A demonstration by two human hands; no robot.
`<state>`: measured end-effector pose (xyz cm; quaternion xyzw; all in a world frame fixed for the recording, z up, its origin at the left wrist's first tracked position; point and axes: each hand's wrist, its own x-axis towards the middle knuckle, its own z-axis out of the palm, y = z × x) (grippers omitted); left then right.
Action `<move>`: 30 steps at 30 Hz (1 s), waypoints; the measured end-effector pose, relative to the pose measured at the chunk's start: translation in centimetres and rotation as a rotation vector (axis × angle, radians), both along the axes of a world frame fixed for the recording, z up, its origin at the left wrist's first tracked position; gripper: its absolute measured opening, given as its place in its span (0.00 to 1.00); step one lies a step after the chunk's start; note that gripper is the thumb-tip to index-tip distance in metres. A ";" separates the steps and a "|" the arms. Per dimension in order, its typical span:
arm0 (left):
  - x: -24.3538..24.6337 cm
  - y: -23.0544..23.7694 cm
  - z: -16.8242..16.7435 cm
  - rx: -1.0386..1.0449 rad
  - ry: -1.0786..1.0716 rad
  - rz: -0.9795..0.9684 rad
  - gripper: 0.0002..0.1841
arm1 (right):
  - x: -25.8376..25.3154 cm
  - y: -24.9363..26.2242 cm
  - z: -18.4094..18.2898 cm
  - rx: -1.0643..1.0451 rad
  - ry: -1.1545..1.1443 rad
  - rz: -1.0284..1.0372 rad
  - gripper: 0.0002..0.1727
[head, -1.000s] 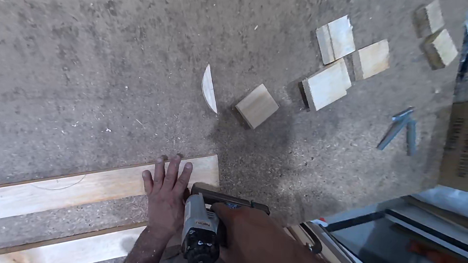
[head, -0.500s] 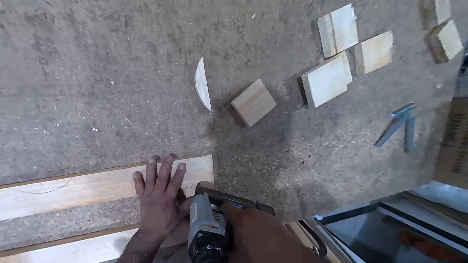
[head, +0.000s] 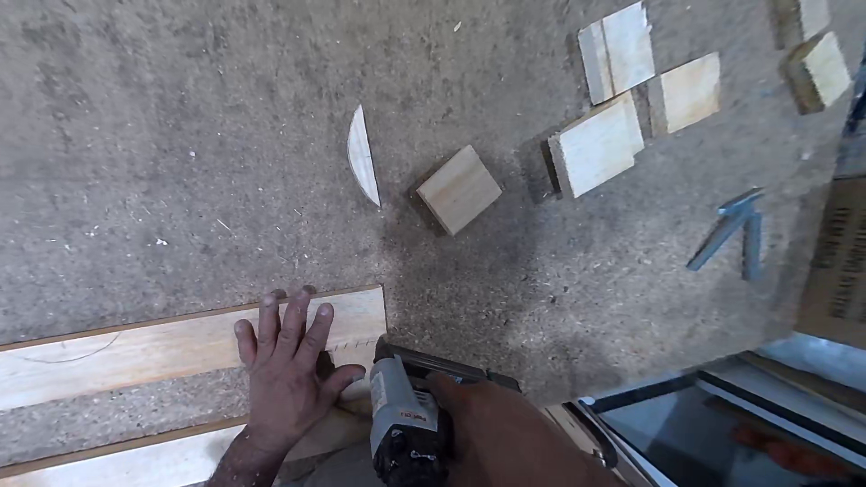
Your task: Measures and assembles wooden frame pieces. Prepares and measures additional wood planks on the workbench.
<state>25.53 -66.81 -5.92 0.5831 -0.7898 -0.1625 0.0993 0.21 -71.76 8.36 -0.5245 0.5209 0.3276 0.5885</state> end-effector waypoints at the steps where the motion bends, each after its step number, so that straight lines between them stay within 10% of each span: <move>1: 0.0 0.0 0.0 -0.004 -0.004 0.001 0.49 | -0.1 0.0 0.0 -0.009 -0.008 -0.005 0.35; 12: 0.7 0.3 0.1 0.029 0.023 -0.052 0.47 | -2.7 2.3 0.3 -0.213 -0.090 -0.058 0.34; 23: 1.6 6.3 2.5 0.041 0.120 -0.353 0.21 | -4.5 9.1 0.6 -0.149 -0.112 0.136 0.35; 30: 1.1 7.6 2.9 0.167 -0.033 -0.072 0.30 | -2.5 9.4 0.5 -0.117 -0.065 0.128 0.33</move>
